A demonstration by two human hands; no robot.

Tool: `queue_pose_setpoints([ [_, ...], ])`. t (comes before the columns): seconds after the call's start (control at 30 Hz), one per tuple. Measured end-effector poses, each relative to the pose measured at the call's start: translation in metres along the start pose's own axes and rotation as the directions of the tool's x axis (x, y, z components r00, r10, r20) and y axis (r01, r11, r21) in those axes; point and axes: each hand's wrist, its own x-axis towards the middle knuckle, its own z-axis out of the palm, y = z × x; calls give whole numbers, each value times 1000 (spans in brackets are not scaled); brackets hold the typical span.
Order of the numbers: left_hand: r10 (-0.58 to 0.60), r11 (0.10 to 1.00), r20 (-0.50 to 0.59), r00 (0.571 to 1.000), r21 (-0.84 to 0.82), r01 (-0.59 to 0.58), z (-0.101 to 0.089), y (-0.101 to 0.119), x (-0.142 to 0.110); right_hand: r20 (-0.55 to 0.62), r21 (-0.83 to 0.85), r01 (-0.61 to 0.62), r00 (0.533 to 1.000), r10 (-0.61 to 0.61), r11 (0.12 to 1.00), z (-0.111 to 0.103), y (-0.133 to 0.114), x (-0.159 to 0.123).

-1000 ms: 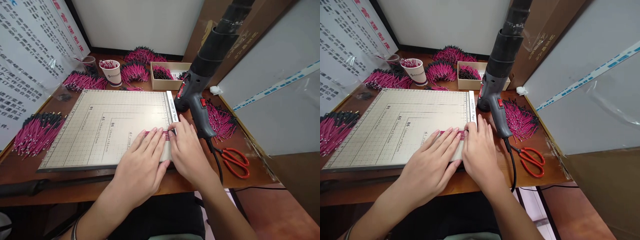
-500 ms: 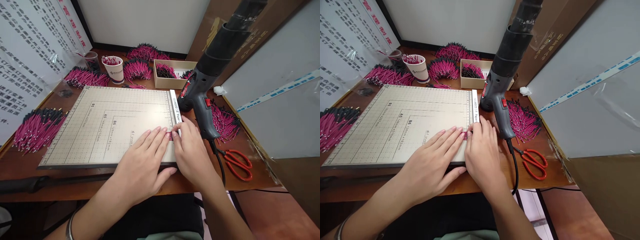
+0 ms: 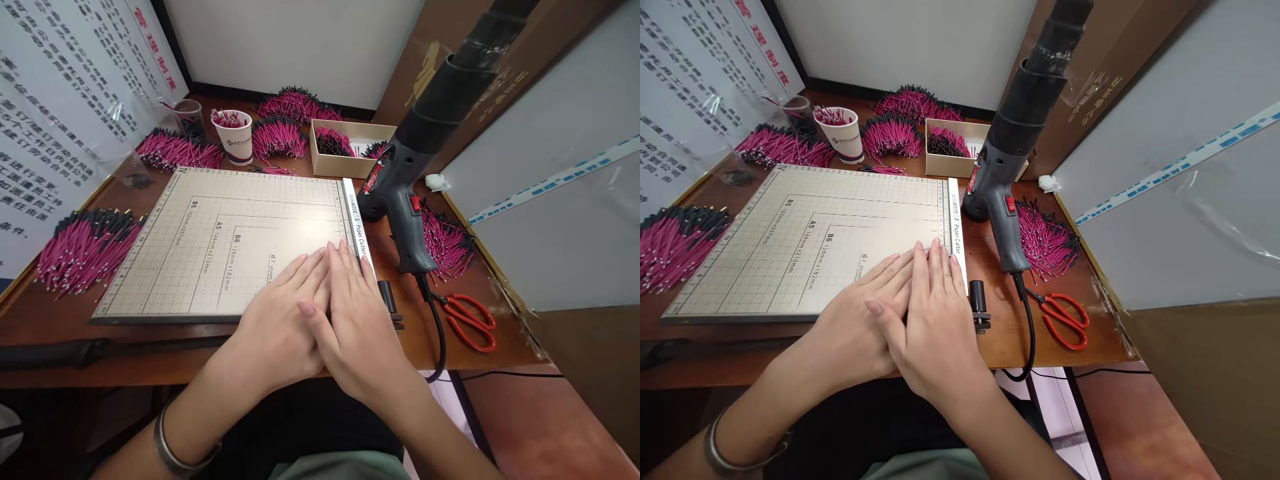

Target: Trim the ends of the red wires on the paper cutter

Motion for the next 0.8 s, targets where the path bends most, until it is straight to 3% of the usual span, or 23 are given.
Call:
queue_pose_setpoints([
  [0.1, -83, 988, 46, 996, -125, 88, -18, -10, -6, -15, -26, 26, 1000, -26, 999, 1, 1, 0],
  [0.23, -342, 926, -22, 939, -175, 333, -37, -20, -15, -100, -155, 36, 994, -52, 987, 9, -1, -2],
  [0.3, -345, 931, -39, 938, -139, 337, -36, -20, -16, -128, -214, 45, 989, -73, 976, 12, -2, -3],
  [0.4, -255, 966, -30, 966, -42, 254, -26, -15, -14, -136, -274, 60, 986, -101, 960, 14, -1, -4],
  [0.63, -201, 978, 6, 979, 46, 201, -18, -8, -16, -155, -283, 79, 980, -127, 956, 15, 2, -5],
  [0.73, -259, 965, -45, 965, -45, 257, -20, -15, -16, -165, -290, 74, 978, -126, 954, 14, 1, -4],
  [0.8, -373, 923, -134, 918, -151, 353, -21, -20, -12, -164, -296, 77, 978, -130, 952, 14, 0, -4],
])
